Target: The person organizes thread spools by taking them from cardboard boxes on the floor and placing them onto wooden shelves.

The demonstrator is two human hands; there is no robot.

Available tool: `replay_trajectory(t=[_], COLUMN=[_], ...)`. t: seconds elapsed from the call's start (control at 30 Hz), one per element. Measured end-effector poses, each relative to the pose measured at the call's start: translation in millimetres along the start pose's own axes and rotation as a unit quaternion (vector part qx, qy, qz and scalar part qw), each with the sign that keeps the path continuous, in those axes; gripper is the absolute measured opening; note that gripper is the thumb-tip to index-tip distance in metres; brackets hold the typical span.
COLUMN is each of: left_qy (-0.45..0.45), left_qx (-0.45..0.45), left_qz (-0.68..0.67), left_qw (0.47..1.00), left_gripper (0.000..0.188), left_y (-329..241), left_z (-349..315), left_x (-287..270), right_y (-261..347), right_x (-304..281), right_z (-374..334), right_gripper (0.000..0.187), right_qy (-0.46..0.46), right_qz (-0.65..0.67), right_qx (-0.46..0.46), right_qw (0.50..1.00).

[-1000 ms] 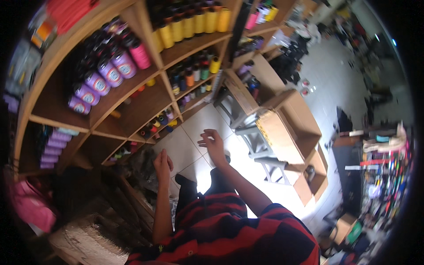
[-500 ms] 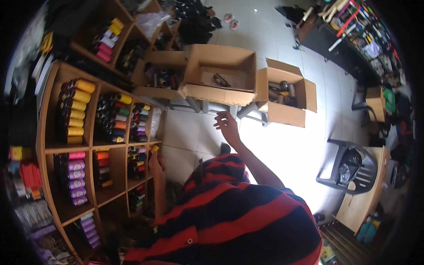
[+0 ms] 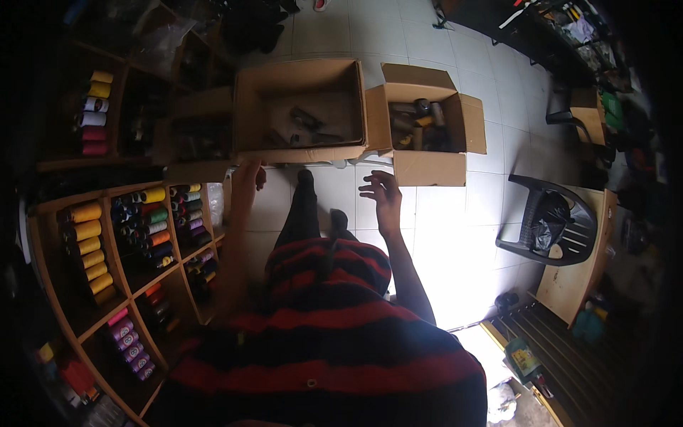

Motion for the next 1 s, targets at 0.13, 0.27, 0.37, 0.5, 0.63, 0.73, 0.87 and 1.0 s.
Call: replay_trajectory(t=[0.13,0.27,0.37,0.5,0.63,0.73,0.87,1.0], left_qy=[0.057,0.130,0.279,0.358,0.384,0.336,0.375,0.377], left_qx=[0.031,0.147,0.197,0.218,0.240,0.286,0.216,0.205], left_qz=[0.094,0.185,0.472,0.586,0.607,0.613,0.630,0.613], left_qw=[0.993,0.963,0.813,0.694,0.653,0.656,0.645,0.664], left_gripper=[0.025,0.015,0.023,0.027,0.025,0.024,0.023,0.027], left_y=[33.8,92.7,150.0,208.6,238.2,252.6,241.7,248.0], left_z=[115.3,188.0,227.0,249.7,267.2,258.3,268.6,269.6], left_x=[9.2,35.3,42.4,40.5,49.5,32.3,44.9,54.9], right_y=[0.6,-0.7,-28.0,-86.2,-216.3,-262.4,-279.2,-278.3], right_x=[30.5,72.4,112.6,166.9,144.9,168.1,172.1,180.4], right_z=[25.9,71.9,123.0,196.1,244.4,245.0,258.2,253.7], right_gripper=[0.026,0.020,0.024,0.025,0.031,0.035,0.047,0.043], right_qy=[-0.002,-0.006,0.067,0.159,0.209,0.292,0.350,0.239], right_qz=[0.015,-0.085,-0.201,-0.372,-0.515,-0.642,-0.682,-0.657], right_qx=[0.013,-0.002,-0.049,-0.064,-0.232,-0.122,-0.026,-0.105], right_qw=[1.000,0.996,0.976,0.912,0.798,0.699,0.642,0.707])
Point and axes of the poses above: each hand's wrist, its own z-axis towards the middle knuckle, its own x-axis out of the palm, y = z × x, the point moved 4 cm from there along z, towards the middle knuckle, and after that the axes turned 10 degrees about -y, right-handed, at the moved point
